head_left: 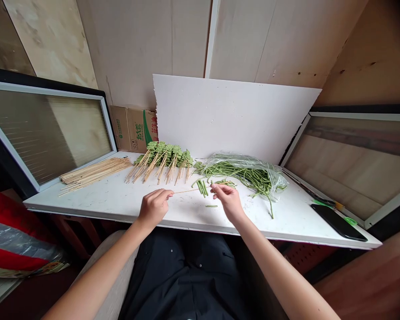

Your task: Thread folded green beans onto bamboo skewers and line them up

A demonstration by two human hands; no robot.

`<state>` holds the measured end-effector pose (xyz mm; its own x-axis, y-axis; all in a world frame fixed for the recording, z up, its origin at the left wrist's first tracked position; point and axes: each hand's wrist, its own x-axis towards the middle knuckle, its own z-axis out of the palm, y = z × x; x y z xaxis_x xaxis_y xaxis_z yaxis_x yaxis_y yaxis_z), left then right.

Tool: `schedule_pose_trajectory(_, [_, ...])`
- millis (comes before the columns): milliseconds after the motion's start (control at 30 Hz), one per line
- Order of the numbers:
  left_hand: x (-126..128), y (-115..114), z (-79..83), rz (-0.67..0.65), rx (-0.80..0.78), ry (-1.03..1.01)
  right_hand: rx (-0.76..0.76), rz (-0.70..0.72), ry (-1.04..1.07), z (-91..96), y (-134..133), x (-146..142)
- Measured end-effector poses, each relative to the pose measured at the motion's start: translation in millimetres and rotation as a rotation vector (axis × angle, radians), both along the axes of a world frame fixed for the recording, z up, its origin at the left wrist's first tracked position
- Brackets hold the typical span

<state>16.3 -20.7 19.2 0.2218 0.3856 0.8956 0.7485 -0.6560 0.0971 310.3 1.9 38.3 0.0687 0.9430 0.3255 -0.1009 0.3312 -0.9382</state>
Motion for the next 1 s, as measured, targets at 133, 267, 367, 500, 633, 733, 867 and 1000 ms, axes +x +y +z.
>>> schedule_pose_trajectory(133, [10, -3, -2.3, -0.031, 0.033, -0.017, 0.048, -0.017, -0.05, -4.0, -7, -15])
schedule_pose_trajectory(267, [6, -2, 2.0, -0.016, 0.032, -0.032, 0.064, 0.016, -0.111, 2.2, -4, -9])
schedule_pose_trajectory(367, [-2, 1, 5.1, 0.035, 0.002, -0.061, 0.084, 0.114, -0.333, 5.2, 4, 10])
schedule_pose_trajectory(500, [-12, 8, 2.6, 0.091, -0.052, -0.075, 0.198, 0.123, -0.928, -3.5, 15, 38])
schedule_pose_trajectory(633, [-15, 13, -3.1, 0.1, -0.087, -0.062, 0.219, 0.098, -1.173, -16.9, 21, 47])
schedule_pose_trajectory(733, [-14, 12, -4.2, 0.096, -0.079, -0.06, 0.228, 0.067, -1.047, -17.6, 25, 47])
schedule_pose_trajectory(867, [-13, 10, -2.4, 0.084, -0.064, -0.061, 0.078, 0.024, -0.514, -8.1, 28, 48])
schedule_pose_trajectory(1000, [-12, 8, -1.3, 0.065, -0.067, -0.056, -0.066, 0.141, 0.031, 2.3, 27, 49])
